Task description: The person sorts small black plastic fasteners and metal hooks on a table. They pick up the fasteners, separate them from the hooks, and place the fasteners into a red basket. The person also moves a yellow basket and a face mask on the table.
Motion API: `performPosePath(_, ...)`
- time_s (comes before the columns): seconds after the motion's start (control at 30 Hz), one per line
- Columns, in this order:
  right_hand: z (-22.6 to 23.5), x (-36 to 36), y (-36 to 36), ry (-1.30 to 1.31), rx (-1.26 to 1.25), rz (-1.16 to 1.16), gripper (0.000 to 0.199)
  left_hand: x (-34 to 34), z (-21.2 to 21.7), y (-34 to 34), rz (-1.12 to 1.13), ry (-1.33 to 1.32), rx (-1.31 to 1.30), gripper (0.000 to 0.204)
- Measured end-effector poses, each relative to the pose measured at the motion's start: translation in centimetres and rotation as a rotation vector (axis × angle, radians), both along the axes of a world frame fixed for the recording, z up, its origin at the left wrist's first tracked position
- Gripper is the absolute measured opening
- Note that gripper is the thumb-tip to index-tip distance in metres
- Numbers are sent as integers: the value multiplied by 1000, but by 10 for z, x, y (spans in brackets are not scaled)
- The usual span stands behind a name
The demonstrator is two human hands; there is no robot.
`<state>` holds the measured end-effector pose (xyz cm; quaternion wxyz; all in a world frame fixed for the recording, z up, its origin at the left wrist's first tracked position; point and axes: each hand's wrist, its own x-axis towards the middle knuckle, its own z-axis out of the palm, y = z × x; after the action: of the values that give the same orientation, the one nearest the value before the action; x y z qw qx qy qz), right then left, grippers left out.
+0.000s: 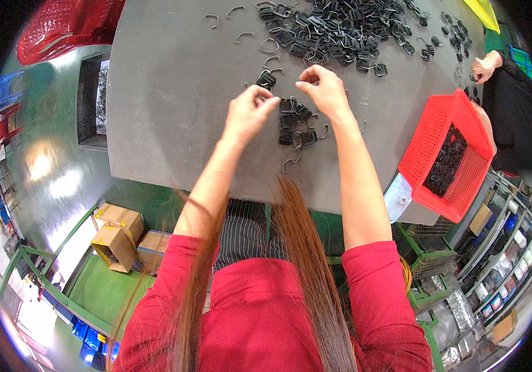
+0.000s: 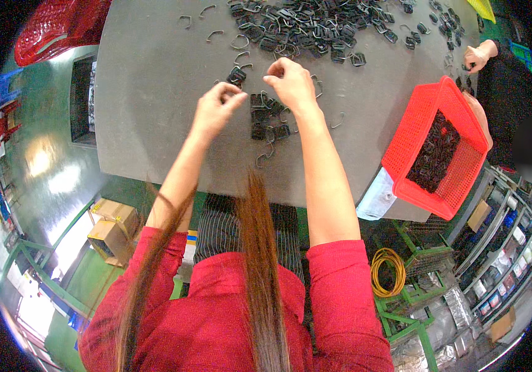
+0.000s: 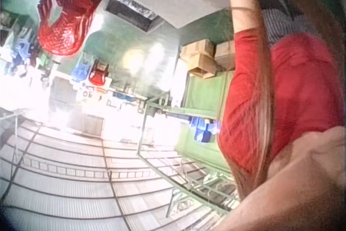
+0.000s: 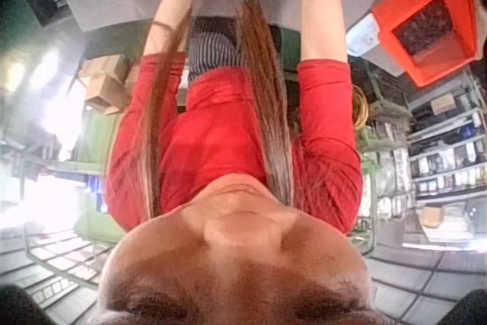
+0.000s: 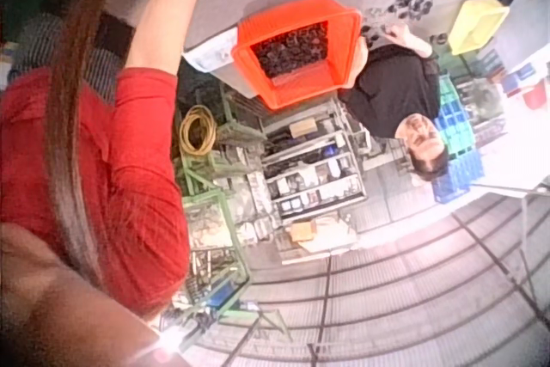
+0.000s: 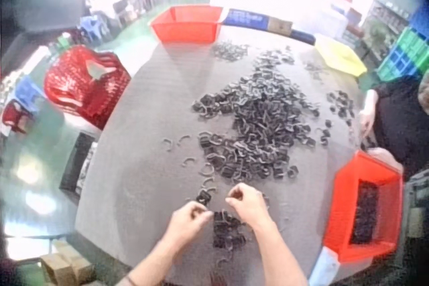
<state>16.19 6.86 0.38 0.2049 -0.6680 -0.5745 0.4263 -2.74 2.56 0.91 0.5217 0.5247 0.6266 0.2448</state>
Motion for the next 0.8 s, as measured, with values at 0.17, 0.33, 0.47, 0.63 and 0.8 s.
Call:
performPosePath(0.17,24,-52,14,-285,140,246,27,46,-12,-23,-129,363,249,44)
performPosePath(0.33,14,-53,20,-367,18,332,31,28,1,-23,-156,356,106,21)
performPosePath(0.47,7,-21,13,-230,-79,288,27,21,-8,-28,7,336,206,24)
performPosePath(0.63,7,1,12,-13,10,118,24,36,-3,-40,-37,511,345,32)
performPosePath(0.8,33,43,-1,599,-301,-156,18,24,2,-31,-38,73,9,26)
